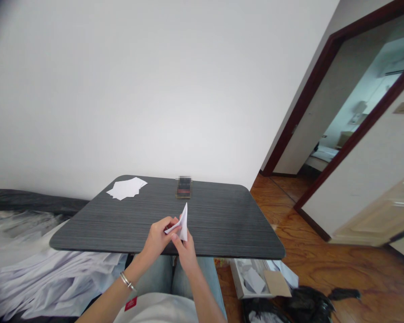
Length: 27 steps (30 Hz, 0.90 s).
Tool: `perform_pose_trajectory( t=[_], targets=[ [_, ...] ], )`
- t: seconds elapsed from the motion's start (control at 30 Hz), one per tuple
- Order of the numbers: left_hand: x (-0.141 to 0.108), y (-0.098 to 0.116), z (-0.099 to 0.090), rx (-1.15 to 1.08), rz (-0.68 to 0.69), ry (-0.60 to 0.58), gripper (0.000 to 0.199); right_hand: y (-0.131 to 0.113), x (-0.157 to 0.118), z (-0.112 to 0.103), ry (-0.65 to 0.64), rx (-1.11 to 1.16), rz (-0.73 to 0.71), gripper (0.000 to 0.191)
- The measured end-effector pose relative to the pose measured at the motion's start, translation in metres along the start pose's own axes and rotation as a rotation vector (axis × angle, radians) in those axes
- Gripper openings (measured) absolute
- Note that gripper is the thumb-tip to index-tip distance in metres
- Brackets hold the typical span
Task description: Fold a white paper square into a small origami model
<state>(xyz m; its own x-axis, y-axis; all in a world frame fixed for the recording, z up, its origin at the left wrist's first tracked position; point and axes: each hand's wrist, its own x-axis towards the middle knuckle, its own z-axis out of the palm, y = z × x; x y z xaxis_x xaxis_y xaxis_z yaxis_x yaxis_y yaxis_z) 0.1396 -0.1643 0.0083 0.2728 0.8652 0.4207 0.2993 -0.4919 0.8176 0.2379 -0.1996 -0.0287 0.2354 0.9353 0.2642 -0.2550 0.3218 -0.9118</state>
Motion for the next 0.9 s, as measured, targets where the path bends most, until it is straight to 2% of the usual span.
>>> perform_pose_trajectory(
  t=[0.03, 0.17, 0.27, 0.43, 0.57, 0.6, 0.67, 0.7, 0.77, 0.83, 0.9],
  targets=[
    [0.001, -0.001, 0.0, -0.021, -0.022, 0.012, 0.015, 0.003, 0.0, -0.002, 0.024, -0.01, 0.038, 0.045],
    [0.005, -0.012, -0.006, -0.212, -0.19, 0.042, 0.025, 0.019, 0.004, -0.013, 0.319, 0.029, 0.133, 0.042],
    [0.007, -0.023, -0.01, -0.395, -0.288, 0.002, 0.029, 0.03, 0.009, -0.021, 0.318, 0.015, 0.12, 0.035],
    [0.009, -0.032, -0.014, -0.497, -0.326, -0.002, 0.032, 0.038, 0.013, -0.025, 0.408, 0.02, 0.171, 0.026],
    [0.013, -0.037, -0.018, -0.545, -0.317, 0.003, 0.032, 0.031, 0.015, -0.025, 0.397, 0.085, 0.229, 0.026],
    [0.014, -0.039, -0.019, -0.556, -0.315, 0.019, 0.031, 0.028, 0.016, -0.026, 0.367, 0.101, 0.233, 0.026],
    [0.016, -0.042, -0.02, -0.591, -0.311, 0.086, 0.03, 0.021, 0.019, -0.026, 0.177, 0.115, 0.235, 0.027],
    [0.016, -0.044, -0.02, -0.618, -0.309, 0.121, 0.03, 0.018, 0.02, -0.025, 0.137, 0.117, 0.223, 0.028],
    [0.017, -0.046, -0.019, -0.677, -0.316, 0.146, 0.031, 0.015, 0.024, -0.025, 0.16, 0.132, 0.204, 0.029],
    [0.017, -0.047, -0.017, -0.712, -0.332, 0.083, 0.036, 0.015, 0.027, -0.025, 0.204, 0.137, 0.191, 0.03],
    [0.016, -0.047, -0.013, -0.722, -0.321, -0.03, 0.042, 0.016, 0.03, -0.024, 0.219, 0.131, 0.188, 0.03]
  ],
)
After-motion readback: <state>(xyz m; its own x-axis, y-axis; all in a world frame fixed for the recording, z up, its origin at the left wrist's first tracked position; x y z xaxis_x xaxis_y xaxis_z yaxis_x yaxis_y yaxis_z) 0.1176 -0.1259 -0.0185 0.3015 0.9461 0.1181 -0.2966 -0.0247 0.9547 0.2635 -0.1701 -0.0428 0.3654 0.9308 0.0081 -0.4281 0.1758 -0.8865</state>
